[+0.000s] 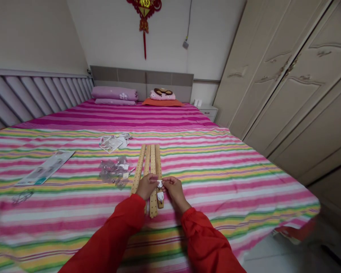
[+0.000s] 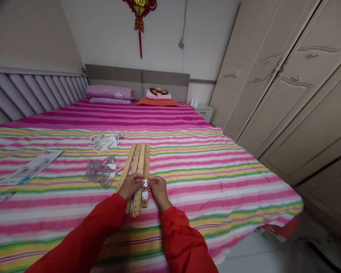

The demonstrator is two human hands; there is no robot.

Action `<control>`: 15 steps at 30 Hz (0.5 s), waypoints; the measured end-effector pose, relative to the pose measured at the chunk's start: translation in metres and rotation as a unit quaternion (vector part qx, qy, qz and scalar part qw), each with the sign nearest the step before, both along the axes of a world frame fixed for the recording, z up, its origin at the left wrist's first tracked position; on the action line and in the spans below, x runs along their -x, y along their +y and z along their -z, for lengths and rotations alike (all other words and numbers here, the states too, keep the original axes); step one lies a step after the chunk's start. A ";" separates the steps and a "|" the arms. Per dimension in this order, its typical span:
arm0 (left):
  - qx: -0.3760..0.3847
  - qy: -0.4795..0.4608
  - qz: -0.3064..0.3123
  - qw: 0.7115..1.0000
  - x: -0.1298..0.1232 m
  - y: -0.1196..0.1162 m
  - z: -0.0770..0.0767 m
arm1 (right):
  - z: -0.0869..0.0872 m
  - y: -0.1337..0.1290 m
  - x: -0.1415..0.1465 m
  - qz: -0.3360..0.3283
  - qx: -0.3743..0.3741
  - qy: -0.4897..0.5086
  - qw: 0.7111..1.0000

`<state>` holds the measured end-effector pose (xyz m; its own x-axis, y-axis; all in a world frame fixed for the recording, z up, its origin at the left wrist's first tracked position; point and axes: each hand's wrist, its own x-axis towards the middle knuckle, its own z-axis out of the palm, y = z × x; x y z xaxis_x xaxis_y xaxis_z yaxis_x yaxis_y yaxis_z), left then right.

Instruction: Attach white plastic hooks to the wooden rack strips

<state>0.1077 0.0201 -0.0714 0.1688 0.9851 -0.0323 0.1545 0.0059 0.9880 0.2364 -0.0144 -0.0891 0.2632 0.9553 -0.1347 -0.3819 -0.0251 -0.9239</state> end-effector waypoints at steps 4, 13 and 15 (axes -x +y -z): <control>-0.031 0.024 -0.015 0.999 -0.003 0.000 0.007 | 0.006 0.002 0.002 0.013 -0.004 -0.011 1.000; -0.161 0.099 -0.007 0.982 -0.003 -0.012 0.010 | 0.008 0.003 -0.001 0.019 0.005 -0.016 1.000; -0.176 0.108 0.006 0.978 -0.001 -0.017 0.011 | 0.009 0.003 0.000 0.019 0.004 -0.018 1.000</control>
<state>0.1089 0.0033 -0.0820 0.2067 0.9397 0.2726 0.3581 -0.3319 0.8727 0.2366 -0.0116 -0.0980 0.3045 0.9433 -0.1319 -0.3499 -0.0180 -0.9366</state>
